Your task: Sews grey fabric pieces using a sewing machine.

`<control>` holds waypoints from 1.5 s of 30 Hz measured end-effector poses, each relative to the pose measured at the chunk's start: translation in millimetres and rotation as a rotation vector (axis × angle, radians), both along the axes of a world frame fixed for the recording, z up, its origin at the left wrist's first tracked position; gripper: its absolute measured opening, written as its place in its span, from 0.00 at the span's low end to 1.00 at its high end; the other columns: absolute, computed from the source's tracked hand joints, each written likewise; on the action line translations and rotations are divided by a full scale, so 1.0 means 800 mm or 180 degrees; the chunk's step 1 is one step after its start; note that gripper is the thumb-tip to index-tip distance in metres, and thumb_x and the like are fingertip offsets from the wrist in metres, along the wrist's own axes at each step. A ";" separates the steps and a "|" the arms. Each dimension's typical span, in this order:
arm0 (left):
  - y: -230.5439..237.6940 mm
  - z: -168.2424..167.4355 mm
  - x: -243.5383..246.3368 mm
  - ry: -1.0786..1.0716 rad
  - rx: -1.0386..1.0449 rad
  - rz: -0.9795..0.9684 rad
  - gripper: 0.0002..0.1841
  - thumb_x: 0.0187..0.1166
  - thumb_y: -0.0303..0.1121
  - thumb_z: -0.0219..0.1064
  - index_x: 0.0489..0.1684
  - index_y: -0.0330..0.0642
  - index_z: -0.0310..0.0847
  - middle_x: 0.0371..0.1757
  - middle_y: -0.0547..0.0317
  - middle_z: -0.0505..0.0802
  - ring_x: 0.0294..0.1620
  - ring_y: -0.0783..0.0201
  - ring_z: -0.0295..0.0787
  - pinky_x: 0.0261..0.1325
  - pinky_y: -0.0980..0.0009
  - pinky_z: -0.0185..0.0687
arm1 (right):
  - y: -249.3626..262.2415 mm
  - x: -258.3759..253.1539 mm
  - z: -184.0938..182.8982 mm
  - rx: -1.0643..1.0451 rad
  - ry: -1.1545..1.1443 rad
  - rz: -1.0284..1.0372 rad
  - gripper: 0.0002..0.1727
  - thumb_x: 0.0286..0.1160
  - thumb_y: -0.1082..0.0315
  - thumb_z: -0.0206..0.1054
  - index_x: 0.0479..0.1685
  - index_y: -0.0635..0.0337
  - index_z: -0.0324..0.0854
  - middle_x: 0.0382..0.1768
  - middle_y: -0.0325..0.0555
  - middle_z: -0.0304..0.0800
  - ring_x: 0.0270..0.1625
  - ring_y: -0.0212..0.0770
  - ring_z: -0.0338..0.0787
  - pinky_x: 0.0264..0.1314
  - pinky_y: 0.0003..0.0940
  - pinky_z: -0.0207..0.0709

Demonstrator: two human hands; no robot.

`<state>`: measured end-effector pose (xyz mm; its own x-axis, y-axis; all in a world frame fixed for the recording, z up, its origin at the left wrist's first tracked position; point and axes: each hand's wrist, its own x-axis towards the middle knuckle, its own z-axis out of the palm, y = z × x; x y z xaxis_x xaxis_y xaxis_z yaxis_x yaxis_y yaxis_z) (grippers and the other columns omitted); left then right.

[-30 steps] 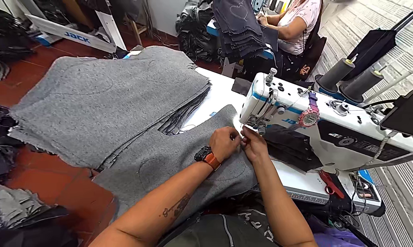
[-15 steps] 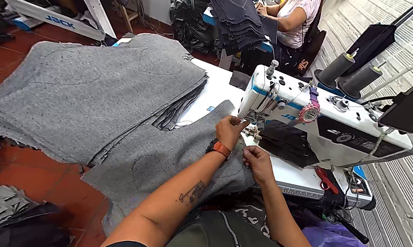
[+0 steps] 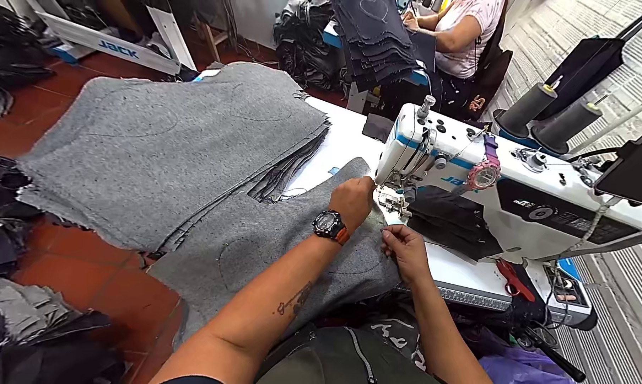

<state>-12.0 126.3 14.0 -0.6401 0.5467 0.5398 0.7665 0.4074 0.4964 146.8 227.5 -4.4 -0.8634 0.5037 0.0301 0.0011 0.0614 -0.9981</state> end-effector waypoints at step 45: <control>0.014 0.022 0.015 -0.2090 0.0324 -0.0348 0.10 0.84 0.33 0.66 0.50 0.38 0.91 0.41 0.49 0.96 0.44 0.54 0.93 0.55 0.49 0.85 | 0.018 -0.063 -0.009 0.3805 0.0308 -0.0589 0.09 0.77 0.76 0.61 0.39 0.66 0.88 0.38 0.58 0.89 0.47 0.59 0.90 0.55 0.56 0.80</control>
